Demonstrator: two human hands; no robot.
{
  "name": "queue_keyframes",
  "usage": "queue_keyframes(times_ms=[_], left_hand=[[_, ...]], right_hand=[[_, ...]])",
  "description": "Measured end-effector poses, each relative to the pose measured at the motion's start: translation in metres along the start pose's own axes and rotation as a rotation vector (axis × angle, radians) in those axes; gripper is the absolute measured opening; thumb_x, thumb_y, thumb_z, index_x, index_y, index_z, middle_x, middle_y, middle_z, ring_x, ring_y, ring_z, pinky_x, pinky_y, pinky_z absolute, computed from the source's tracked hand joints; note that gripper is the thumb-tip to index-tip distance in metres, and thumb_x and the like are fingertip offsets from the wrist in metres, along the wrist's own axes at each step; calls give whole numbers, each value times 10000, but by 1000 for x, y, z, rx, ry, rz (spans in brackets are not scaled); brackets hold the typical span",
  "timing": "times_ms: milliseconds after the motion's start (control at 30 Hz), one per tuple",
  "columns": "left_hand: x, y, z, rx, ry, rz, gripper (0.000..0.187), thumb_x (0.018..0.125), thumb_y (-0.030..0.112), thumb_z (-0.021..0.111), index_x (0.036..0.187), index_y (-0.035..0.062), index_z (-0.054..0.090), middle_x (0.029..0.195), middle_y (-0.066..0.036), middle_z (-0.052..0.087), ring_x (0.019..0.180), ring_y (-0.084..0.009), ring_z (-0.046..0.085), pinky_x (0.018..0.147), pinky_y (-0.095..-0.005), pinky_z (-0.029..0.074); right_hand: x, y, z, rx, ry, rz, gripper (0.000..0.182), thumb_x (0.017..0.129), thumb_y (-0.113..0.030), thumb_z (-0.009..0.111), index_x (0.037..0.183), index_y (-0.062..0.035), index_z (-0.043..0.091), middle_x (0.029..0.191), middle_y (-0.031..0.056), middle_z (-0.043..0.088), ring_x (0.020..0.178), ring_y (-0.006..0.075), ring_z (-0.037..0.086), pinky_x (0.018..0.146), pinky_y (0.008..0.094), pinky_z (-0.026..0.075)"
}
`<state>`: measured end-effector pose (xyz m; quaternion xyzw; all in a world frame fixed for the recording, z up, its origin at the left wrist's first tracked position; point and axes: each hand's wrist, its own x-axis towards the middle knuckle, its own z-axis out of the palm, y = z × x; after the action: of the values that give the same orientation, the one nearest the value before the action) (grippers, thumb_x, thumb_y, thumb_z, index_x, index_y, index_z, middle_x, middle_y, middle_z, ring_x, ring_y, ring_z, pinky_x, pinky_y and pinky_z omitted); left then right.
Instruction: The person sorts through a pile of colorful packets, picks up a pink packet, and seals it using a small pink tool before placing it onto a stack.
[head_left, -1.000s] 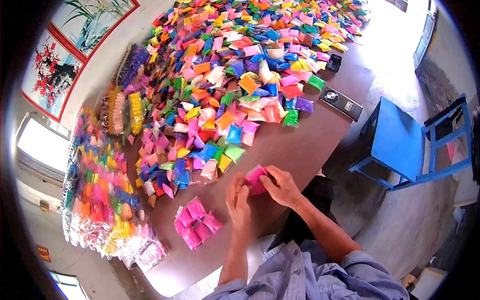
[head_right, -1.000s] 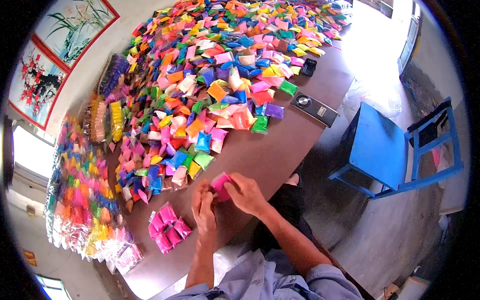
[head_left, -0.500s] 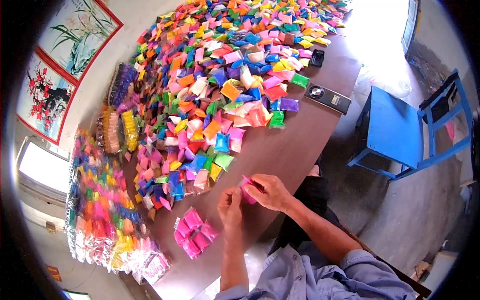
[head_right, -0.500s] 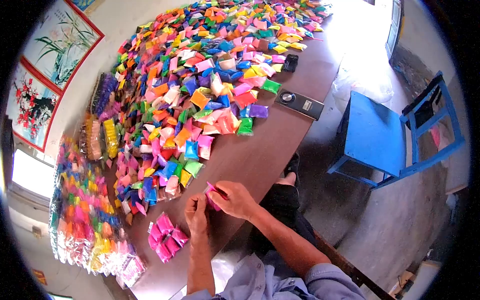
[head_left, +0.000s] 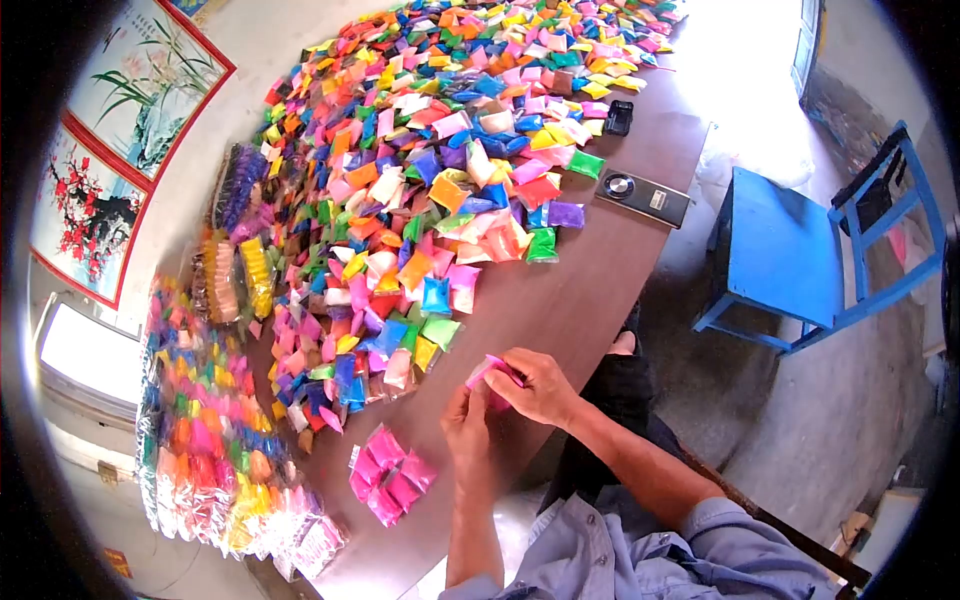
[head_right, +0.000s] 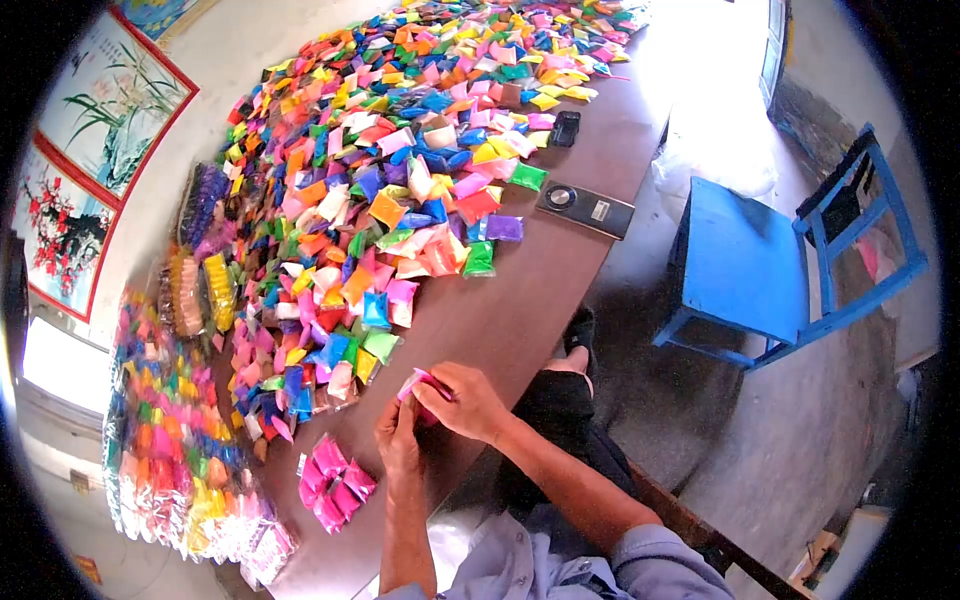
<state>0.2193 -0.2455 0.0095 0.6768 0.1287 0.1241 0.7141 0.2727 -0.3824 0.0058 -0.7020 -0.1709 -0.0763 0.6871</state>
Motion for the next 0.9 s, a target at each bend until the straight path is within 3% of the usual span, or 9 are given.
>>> queue_keyframes(times_ms=[167, 233, 267, 333, 467, 567, 667, 733, 900], left_hand=[[-3, 2, -6, 67, -36, 1, 168, 1054, 147, 625, 1002, 22, 724, 886, 76, 617, 790, -34, 510, 697, -206, 407], [-3, 2, -7, 251, -56, 83, 204, 1058, 158, 621, 908, 39, 692, 825, 86, 581, 752, -27, 477, 655, -211, 378], [-3, 2, -7, 250, -56, 84, 204, 1058, 158, 621, 908, 39, 692, 825, 86, 581, 752, -27, 477, 655, -211, 378], [-3, 1, -6, 115, -50, 38, 188, 1034, 167, 648, 1028, 2, 738, 875, 26, 668, 804, -59, 569, 697, -233, 474], [3, -13, -16, 227, -10, 50, 204, 1037, 181, 644, 951, 8, 710, 823, 37, 631, 775, -51, 528, 664, -233, 439], [3, -16, -18, 244, 53, 89, 231, 1042, 186, 641, 891, 14, 675, 803, 44, 605, 752, -47, 493, 640, -234, 406], [5, -22, -21, 187, 61, 134, 230, 1044, 182, 639, 890, 13, 669, 808, 45, 605, 750, -49, 489, 640, -230, 402], [4, -15, -12, 5, 70, 120, 203, 1055, 166, 619, 888, 68, 679, 805, 96, 546, 728, -29, 442, 635, -221, 350], [-2, 0, 2, 186, 29, 152, 227, 1055, 200, 614, 939, 22, 694, 820, 52, 603, 766, -67, 516, 662, -262, 427]], right_hand=[[0, 3, -2, -35, -53, 30, 304, 960, -244, 694, 840, 22, 609, 706, 202, 548, 602, 333, 557, 571, 429, 442], [0, 3, -4, -39, -60, 24, 291, 962, -237, 688, 844, 21, 621, 700, 190, 561, 607, 327, 581, 571, 429, 449], [0, 2, -3, -39, -60, 22, 291, 962, -237, 688, 844, 21, 621, 700, 190, 561, 607, 327, 581, 571, 429, 449], [-3, 1, -2, 27, -31, 40, 270, 967, -225, 680, 850, 15, 635, 702, 181, 578, 619, 329, 606, 571, 432, 454], [-2, 0, -3, 43, -71, 58, 263, 967, -223, 680, 852, 11, 645, 711, 175, 600, 633, 342, 622, 573, 434, 461], [-2, 1, 1, 7, -44, -48, 263, 970, -220, 679, 847, 10, 644, 717, 191, 600, 640, 362, 622, 577, 437, 465], [-2, 2, 1, -59, -91, -66, 266, 976, -217, 674, 843, 10, 639, 731, 209, 609, 655, 383, 631, 584, 445, 470], [-2, 1, 0, -69, -147, -43, 263, 978, -217, 673, 858, 16, 647, 747, 225, 613, 664, 393, 633, 590, 457, 470], [-3, -1, 0, 9, -76, 43, 253, 981, -213, 673, 894, 25, 671, 778, 226, 638, 685, 385, 652, 596, 448, 480]])
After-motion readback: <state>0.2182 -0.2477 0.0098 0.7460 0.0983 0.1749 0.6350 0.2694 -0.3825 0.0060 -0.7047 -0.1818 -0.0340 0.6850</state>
